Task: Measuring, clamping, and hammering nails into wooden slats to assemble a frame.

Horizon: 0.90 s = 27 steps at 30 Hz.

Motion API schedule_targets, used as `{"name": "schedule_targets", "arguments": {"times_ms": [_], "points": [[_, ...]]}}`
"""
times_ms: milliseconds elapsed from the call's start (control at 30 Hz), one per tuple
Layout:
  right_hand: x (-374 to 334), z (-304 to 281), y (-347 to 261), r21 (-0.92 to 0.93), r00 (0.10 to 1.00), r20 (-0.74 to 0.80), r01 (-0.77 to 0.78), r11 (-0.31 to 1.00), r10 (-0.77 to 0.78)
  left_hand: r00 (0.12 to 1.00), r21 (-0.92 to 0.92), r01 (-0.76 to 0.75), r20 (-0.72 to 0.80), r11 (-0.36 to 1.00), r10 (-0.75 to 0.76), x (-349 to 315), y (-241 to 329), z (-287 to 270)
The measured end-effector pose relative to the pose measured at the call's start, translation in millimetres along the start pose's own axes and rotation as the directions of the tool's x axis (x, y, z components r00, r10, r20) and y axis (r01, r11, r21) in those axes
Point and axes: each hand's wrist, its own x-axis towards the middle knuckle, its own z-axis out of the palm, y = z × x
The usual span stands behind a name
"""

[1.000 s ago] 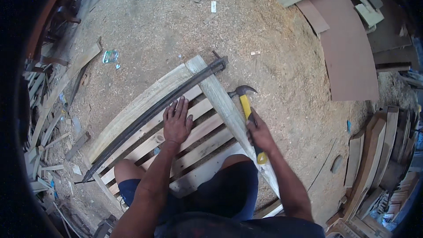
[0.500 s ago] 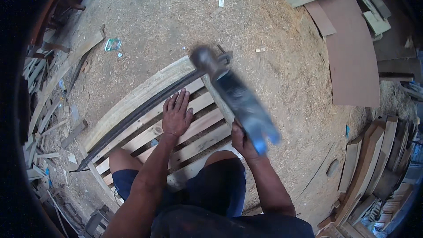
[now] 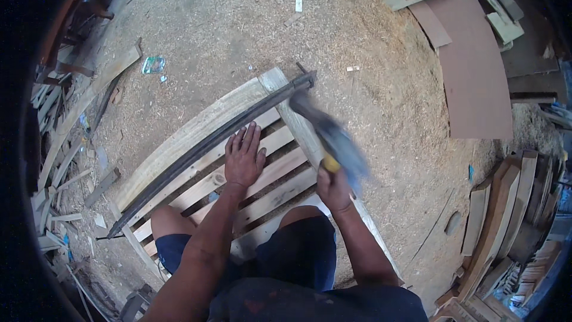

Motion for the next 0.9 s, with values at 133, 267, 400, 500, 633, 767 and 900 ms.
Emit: {"name": "schedule_targets", "arguments": {"times_ms": [133, 267, 400, 500, 633, 767, 900], "points": [[-13.4, 37.7, 37.0, -0.573, 0.931, 0.223, -0.113, 0.811, 0.288, 1.000, -0.012, 0.003, 0.025, 1.000, -0.003, -14.3, -11.1, 13.8], [6.3, 34.2, -14.1, -0.362, 0.987, 0.095, -0.090, 0.928, 0.132, 1.000, 0.039, 0.004, 0.013, 0.999, -0.004, -9.9, -13.0, 15.1], [-12.1, 30.9, -7.5, -0.329, 1.000, -0.027, -0.018, 0.944, 0.009, 0.999, 0.029, -0.022, -0.029, 0.999, 0.023, -7.1, -7.1, 11.8], [-10.3, 33.9, -3.9, -0.506, 0.986, 0.059, -0.107, 0.856, 0.158, 1.000, 0.068, -0.014, -0.008, 0.998, 0.014, -11.8, -4.9, 11.5], [-11.7, 43.3, -18.9, -0.416, 0.954, 0.046, -0.251, 0.874, 0.297, 0.998, 0.098, -0.031, -0.044, 0.995, 0.035, -9.6, -12.0, 6.1], [-28.0, 66.4, -25.7, -0.377, 0.971, -0.240, -0.071, 0.924, -0.023, 0.997, 0.076, -0.058, -0.052, 0.995, 0.063, -26.2, -23.5, 2.2], [-62.9, 43.6, 2.4, -0.619, 0.844, -0.024, -0.434, 0.655, 0.536, 0.995, 0.039, -0.098, 0.031, 0.994, 0.097, -40.4, 1.4, 22.8]]}}
